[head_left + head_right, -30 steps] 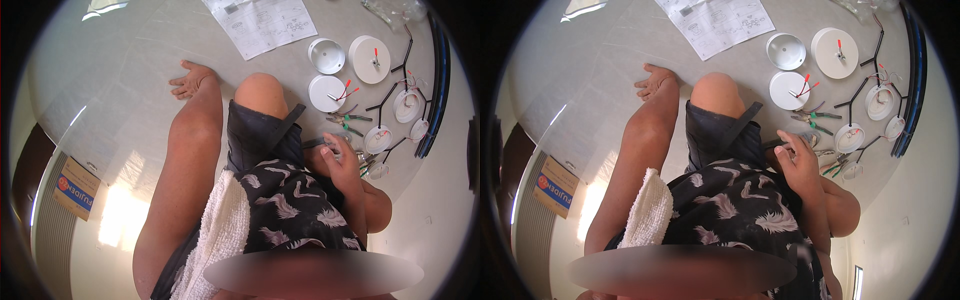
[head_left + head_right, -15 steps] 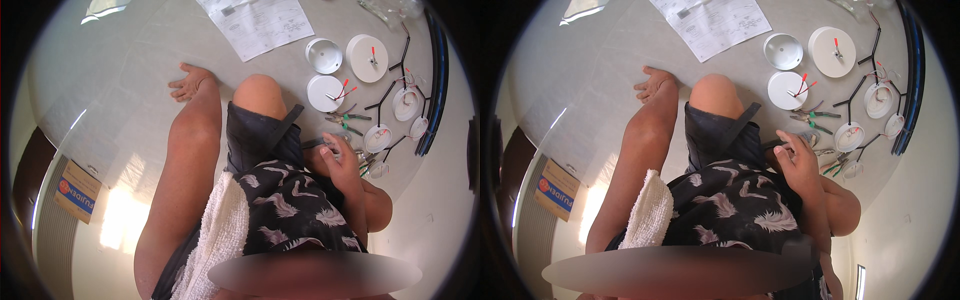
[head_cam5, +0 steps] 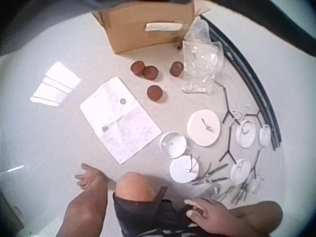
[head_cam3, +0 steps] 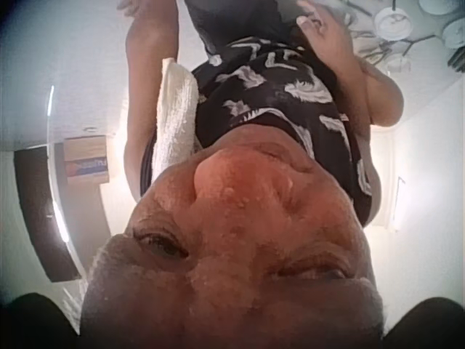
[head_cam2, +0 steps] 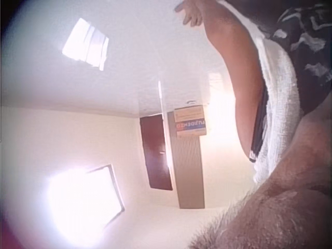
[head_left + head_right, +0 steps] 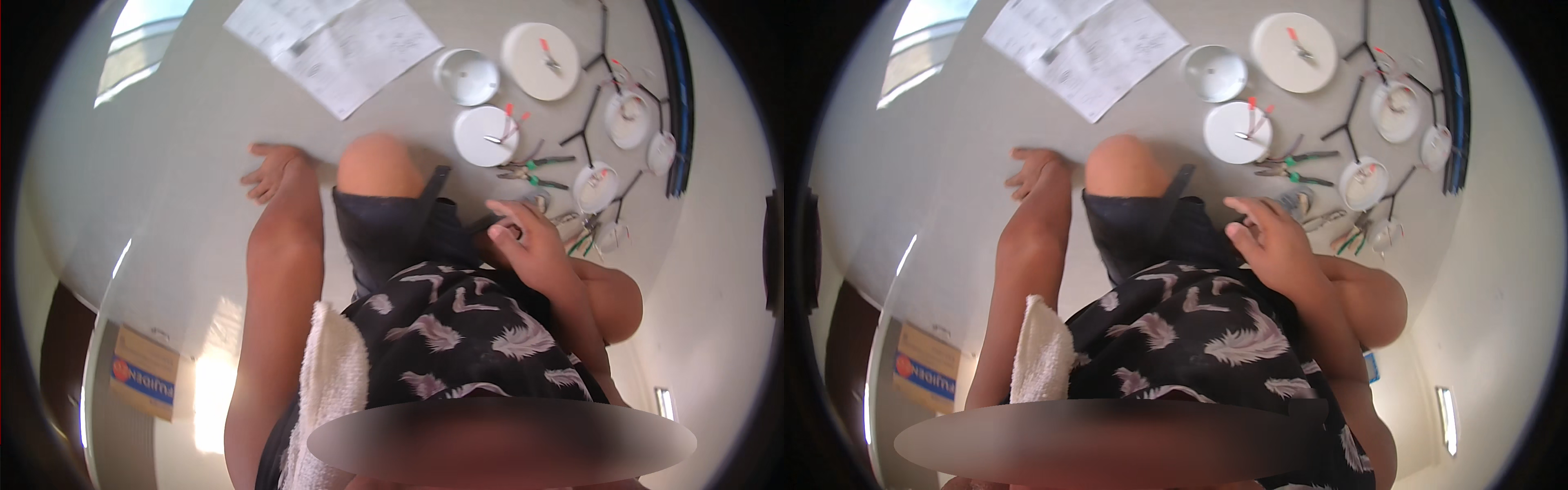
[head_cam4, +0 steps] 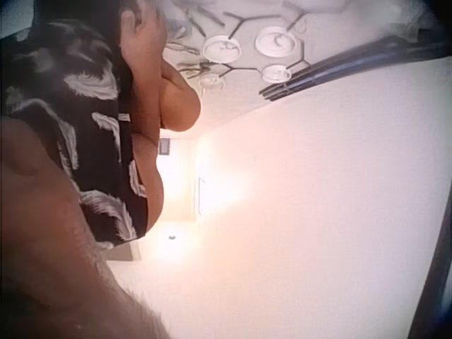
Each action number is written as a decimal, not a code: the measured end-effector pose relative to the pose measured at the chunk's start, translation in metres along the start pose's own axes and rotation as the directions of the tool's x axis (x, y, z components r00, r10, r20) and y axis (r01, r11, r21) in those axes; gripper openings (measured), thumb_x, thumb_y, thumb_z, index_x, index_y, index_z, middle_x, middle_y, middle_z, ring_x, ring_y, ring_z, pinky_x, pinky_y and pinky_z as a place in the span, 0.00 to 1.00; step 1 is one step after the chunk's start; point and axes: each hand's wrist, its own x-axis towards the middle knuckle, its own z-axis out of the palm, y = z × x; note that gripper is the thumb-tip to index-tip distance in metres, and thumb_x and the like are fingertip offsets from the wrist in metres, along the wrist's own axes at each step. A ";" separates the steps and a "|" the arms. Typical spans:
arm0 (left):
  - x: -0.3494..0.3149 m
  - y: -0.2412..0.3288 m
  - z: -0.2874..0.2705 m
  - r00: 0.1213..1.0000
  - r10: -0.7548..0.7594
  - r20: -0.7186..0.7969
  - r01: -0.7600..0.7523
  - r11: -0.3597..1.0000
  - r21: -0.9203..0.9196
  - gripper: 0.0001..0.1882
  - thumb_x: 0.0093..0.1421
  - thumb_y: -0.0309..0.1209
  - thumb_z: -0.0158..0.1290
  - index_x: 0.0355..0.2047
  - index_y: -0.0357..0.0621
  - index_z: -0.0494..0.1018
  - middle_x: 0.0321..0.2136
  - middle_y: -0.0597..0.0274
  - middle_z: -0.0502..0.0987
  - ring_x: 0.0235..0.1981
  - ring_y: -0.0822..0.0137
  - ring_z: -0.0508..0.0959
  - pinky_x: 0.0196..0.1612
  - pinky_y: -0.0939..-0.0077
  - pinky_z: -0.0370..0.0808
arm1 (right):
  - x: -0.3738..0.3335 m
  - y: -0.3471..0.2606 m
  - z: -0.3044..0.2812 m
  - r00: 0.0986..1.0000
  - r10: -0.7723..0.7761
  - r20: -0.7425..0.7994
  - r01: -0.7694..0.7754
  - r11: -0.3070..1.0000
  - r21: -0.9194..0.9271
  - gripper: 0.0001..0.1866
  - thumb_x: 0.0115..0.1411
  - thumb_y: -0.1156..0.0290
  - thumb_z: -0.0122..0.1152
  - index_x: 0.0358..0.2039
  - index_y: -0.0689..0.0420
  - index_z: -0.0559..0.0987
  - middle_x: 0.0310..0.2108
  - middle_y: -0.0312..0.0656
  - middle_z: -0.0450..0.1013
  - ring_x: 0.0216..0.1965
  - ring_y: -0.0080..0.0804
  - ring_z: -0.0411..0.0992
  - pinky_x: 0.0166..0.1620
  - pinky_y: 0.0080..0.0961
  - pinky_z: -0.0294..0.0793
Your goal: The person is assembling a circular LED light fixture by connecting wiring and mounting the internal panels to the base plate.
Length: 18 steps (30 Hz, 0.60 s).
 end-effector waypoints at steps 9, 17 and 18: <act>-0.031 0.004 -0.011 0.998 0.037 0.051 -0.035 0.999 -0.035 0.44 0.55 0.62 0.36 0.64 0.47 0.44 0.64 0.46 0.43 0.64 0.47 0.46 0.63 0.51 0.46 | -0.021 -0.003 -0.024 0.996 -0.091 -0.021 0.085 0.973 -0.213 0.17 0.57 0.66 0.54 0.47 0.54 0.73 0.43 0.44 0.69 0.37 0.39 0.71 0.40 0.27 0.71; -0.015 -0.007 -0.013 0.992 0.121 0.031 -0.117 0.987 -0.109 0.45 0.55 0.61 0.39 0.64 0.45 0.42 0.64 0.43 0.41 0.63 0.43 0.47 0.62 0.49 0.47 | -0.118 0.025 -0.137 0.890 -0.073 -0.450 0.053 0.997 -0.056 0.18 0.57 0.67 0.52 0.47 0.59 0.73 0.40 0.42 0.73 0.41 0.31 0.71 0.47 0.25 0.67; -0.014 -0.010 -0.012 0.992 0.122 0.022 -0.118 0.986 -0.122 0.46 0.55 0.61 0.39 0.64 0.45 0.42 0.64 0.43 0.41 0.63 0.43 0.47 0.62 0.49 0.47 | -0.127 0.046 -0.148 0.841 0.075 -0.535 -0.038 0.996 0.079 0.17 0.58 0.67 0.50 0.46 0.58 0.74 0.38 0.41 0.73 0.41 0.31 0.71 0.48 0.25 0.66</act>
